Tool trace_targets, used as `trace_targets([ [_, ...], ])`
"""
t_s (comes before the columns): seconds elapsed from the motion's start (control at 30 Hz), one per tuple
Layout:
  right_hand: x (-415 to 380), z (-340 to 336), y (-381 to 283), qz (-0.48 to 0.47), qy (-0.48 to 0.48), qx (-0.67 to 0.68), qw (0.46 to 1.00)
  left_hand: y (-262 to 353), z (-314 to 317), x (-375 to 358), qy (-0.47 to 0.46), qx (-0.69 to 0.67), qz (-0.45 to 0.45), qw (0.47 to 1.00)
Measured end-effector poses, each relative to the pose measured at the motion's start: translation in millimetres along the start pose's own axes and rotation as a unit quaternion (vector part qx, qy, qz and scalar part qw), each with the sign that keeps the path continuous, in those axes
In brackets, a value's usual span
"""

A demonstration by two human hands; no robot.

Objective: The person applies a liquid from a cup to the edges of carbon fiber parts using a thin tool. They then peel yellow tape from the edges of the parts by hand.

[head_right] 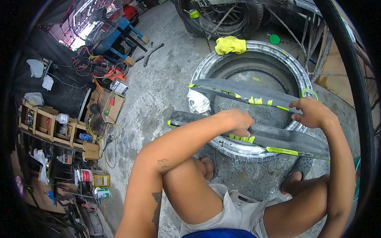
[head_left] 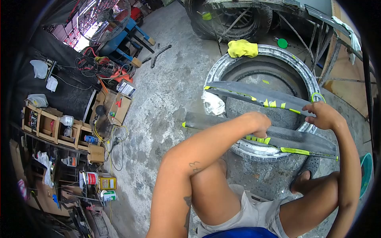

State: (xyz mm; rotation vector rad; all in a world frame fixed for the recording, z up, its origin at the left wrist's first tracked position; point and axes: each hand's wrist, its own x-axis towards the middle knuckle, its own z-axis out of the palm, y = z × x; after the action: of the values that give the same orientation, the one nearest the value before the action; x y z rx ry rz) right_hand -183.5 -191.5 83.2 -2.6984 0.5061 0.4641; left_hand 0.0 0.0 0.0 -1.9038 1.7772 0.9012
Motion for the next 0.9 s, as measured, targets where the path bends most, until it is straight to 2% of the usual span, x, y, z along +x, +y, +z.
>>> trace_targets([
  [0.07, 2.6, 3.3, 3.1, -0.027, 0.012, -0.005, 1.000, -0.6, 0.7, 0.2, 0.005, -0.005, -0.001, 1.000],
  [0.37, -1.1, -0.8, -2.2, -0.038, -0.003, -0.025, 0.999, 1.9, -1.1, -0.4, 0.006, -0.009, -0.002, 1.000],
  [0.9, 1.9, 1.1, -3.8, -0.028, -0.023, -0.015, 0.999, 2.9, -2.6, -4.9, 0.004, -0.009, -0.002, 1.000],
])
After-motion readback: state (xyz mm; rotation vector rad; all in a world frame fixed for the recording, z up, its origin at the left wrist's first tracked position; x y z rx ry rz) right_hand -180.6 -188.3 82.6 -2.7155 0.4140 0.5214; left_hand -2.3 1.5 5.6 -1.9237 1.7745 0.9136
